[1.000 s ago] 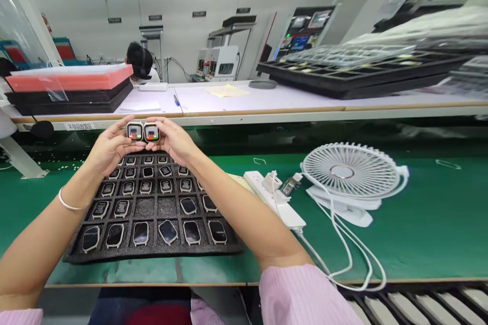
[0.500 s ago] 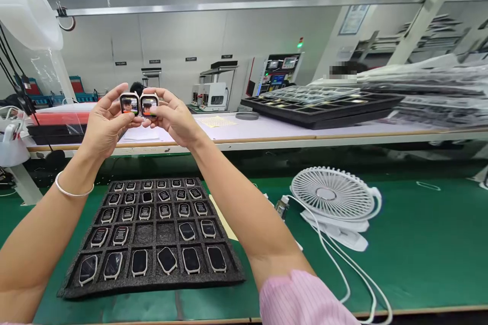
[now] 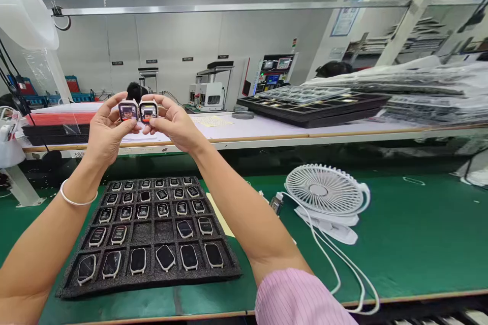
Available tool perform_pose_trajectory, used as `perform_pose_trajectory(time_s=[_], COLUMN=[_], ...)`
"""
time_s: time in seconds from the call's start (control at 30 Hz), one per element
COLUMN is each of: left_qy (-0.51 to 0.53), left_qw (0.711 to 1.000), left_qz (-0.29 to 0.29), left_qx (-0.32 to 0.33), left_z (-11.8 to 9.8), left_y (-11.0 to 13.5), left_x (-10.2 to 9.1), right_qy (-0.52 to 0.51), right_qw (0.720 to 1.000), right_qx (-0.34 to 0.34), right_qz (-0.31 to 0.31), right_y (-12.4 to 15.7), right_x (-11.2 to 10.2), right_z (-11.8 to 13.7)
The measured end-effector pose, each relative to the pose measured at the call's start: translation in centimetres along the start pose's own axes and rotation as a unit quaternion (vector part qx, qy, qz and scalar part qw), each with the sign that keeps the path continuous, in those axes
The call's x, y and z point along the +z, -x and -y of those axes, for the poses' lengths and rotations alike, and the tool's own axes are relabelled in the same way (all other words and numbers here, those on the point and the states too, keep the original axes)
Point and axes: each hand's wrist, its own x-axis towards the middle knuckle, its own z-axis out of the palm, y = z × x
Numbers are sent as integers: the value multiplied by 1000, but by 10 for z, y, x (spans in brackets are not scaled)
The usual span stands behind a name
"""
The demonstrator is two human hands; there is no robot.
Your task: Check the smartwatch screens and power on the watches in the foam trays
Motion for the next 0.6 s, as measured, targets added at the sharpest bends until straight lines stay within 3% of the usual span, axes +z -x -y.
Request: perform_pose_trajectory(time_s=[0.13,0.27,0.47,0.6], left_qy=[-1,6,-1,-7], left_qw=[999,990,956,934], left_qz=[-9,-26,-37,-40], left_qx=[-42,-138,-292,-354], left_z=[19,40,70,83], left_y=[30,78,146,175], left_x=[-4,-9,-23,-29], right_qy=[-37,-75,-144,-187], right_qw=[999,991,964,943], right_qx=[32,103,213,267], right_qz=[-13,-34,-66,-72], right_y=[26,65,125,153], right_x=[6,16,33,40], right_z=[-28,-68,-126,-149])
